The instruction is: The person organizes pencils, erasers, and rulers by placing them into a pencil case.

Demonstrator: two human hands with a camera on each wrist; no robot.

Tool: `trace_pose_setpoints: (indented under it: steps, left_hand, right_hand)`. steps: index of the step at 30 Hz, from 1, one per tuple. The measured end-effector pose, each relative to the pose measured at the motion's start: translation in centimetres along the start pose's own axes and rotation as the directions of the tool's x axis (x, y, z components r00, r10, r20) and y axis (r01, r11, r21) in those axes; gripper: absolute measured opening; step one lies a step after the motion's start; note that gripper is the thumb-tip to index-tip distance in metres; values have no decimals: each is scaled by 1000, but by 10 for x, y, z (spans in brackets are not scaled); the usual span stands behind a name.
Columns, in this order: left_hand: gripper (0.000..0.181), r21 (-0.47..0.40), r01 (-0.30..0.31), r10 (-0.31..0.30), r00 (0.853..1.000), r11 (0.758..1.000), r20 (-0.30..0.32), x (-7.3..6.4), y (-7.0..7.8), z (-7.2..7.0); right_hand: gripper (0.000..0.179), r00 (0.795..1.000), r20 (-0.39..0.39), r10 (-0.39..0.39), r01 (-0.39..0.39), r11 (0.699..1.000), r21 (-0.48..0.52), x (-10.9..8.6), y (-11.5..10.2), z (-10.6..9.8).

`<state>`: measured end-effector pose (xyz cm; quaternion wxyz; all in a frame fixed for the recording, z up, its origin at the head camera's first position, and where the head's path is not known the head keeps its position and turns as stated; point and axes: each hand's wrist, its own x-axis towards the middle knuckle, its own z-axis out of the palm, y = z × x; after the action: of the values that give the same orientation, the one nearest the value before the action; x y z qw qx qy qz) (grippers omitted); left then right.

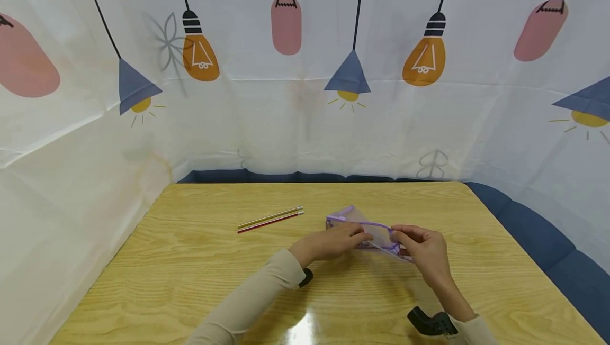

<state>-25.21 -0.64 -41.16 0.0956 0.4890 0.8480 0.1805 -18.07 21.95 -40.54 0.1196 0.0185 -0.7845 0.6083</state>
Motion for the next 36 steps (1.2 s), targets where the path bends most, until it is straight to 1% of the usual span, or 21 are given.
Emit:
trace_pose_setpoints:
  steps: [1,2,3,4,5,7,9,10,12,13,14,15,17,20,21,22,24,27,31,34,36]
  left_hand:
    - [36,25,-21,21,1000,999,-7,0,0,0]
    - [33,132,-82,84,996,988,-7,-1,0,0]
    - [32,243,-137,143,990,960,-8,-2,0,-1]
    - [33,349,-182,197,980,919,-10,-3,1,-1]
    - [35,448,-215,247,969,868,-13,-5,2,-2]
    - [32,520,-226,290,956,824,-43,-7,2,-2]
    - [27,568,-229,330,941,791,-80,-8,2,-2]
    - [24,593,-229,354,929,772,-102,-8,2,-2]
    - [19,642,-227,410,900,732,-149,-9,1,-1]
    - [17,662,-222,432,886,716,-169,-9,0,-1]
    - [16,676,-215,446,876,705,-186,-9,1,-1]
    - [14,695,-204,457,867,690,-199,-10,1,-1]
    - [11,722,-182,475,851,668,-224,-10,2,0]
    - [7,741,-153,492,830,654,-262,-11,3,0]
    - [6,746,-142,492,827,651,-273,-11,4,1]
    - [5,746,-131,492,822,653,-286,-11,4,1]
    - [4,746,-110,485,820,657,-305,-12,4,3]
    - [4,747,-87,474,820,659,-322,-11,3,5]
    - [4,758,-69,476,814,649,-334,-11,3,5]
    - [4,753,-64,479,806,655,-348,-11,3,5]
    - [6,749,-64,479,805,659,-351,-11,3,4]
  right_hand:
    - [30,1000,-1,3,-3,1000,-2,0,0,0]
    - [30,1000,-2,4,-4,1000,-4,0,0,0]
    - [30,1000,-4,5,-5,1000,-6,0,0,0]
    - [29,1000,-6,6,-6,1000,-9,0,1,0]
    - [29,1000,-7,6,-7,1000,-10,0,1,-1]
    - [29,1000,-8,7,-7,1000,-10,0,1,-1]
    - [30,1000,-8,7,-7,1000,-7,0,1,-1]
    - [30,1000,-7,7,-7,1000,-5,0,1,-1]
    - [30,1000,-6,11,-11,1000,-3,1,1,-2]
    - [30,1000,-7,12,-12,1000,-2,1,1,-2]
    - [30,1000,-7,13,-13,1000,-1,1,0,-2]
    - [30,1000,-8,15,-15,1000,-1,1,0,-2]
    - [30,1000,-10,16,-16,1000,-3,0,0,-2]
    - [28,1000,-14,12,-12,1000,-6,0,0,-1]
    - [28,1000,-15,10,-10,1000,-7,0,0,-1]
    - [28,1000,-15,8,-8,1000,-9,0,0,-1]
    - [27,1000,-16,7,-8,1000,-12,0,0,-1]
    - [27,1000,-14,8,-8,1000,-15,0,0,-1]
    - [27,1000,1,-4,4,1000,-18,1,-1,-3]
    - [26,999,36,-21,22,1000,-13,2,-1,-5]
    - [26,997,66,-31,32,999,-9,2,-1,-7]
